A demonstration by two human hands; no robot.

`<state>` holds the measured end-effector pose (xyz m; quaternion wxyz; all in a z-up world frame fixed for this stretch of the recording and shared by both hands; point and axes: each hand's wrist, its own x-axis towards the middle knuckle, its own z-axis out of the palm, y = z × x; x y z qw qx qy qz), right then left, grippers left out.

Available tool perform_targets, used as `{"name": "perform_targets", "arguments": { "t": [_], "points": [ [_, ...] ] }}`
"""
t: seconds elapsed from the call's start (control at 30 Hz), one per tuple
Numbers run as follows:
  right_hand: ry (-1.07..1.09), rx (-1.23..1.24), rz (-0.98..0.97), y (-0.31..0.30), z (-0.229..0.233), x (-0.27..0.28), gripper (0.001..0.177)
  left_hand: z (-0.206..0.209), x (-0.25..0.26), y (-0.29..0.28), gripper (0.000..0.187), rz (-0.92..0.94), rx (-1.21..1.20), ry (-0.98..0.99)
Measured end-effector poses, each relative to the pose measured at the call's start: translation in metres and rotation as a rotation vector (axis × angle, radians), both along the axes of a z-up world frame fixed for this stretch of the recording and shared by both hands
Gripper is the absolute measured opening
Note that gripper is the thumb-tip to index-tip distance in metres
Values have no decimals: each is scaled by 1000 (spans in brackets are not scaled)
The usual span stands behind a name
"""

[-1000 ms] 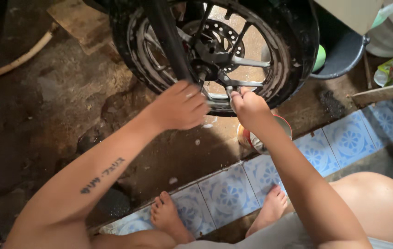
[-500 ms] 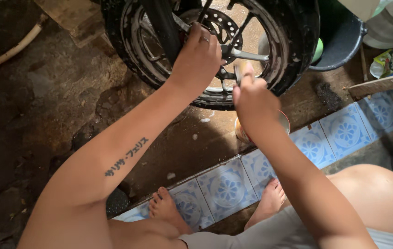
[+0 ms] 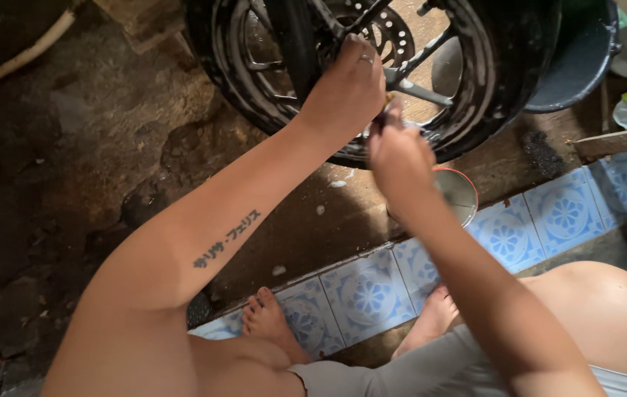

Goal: The person scrubs the front tire and brake disc of a white motorcycle with a brush and sponge while another person helps by rinsing the wheel and scrubbing the tire.

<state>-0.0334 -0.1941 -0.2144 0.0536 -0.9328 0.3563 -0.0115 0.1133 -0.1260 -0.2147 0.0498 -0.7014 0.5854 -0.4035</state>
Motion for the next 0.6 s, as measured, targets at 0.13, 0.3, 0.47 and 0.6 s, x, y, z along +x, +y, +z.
{"name": "perform_targets", "arguments": {
  "t": [0.13,0.3,0.47,0.6],
  "points": [
    [85,59,38,16,6,-21,68,3,-1,-2,31,-34,-36,28],
    [-29,44,-93,-10,-9,5,65,6,2,-6,24,11,121,43],
    [-402,472,20,-8,-23,8,47,16,7,-4,22,-152,60,332],
    [-749,1316,-313,-11,-16,11,52,22,11,19,18,-326,-156,217]
  ]
}}
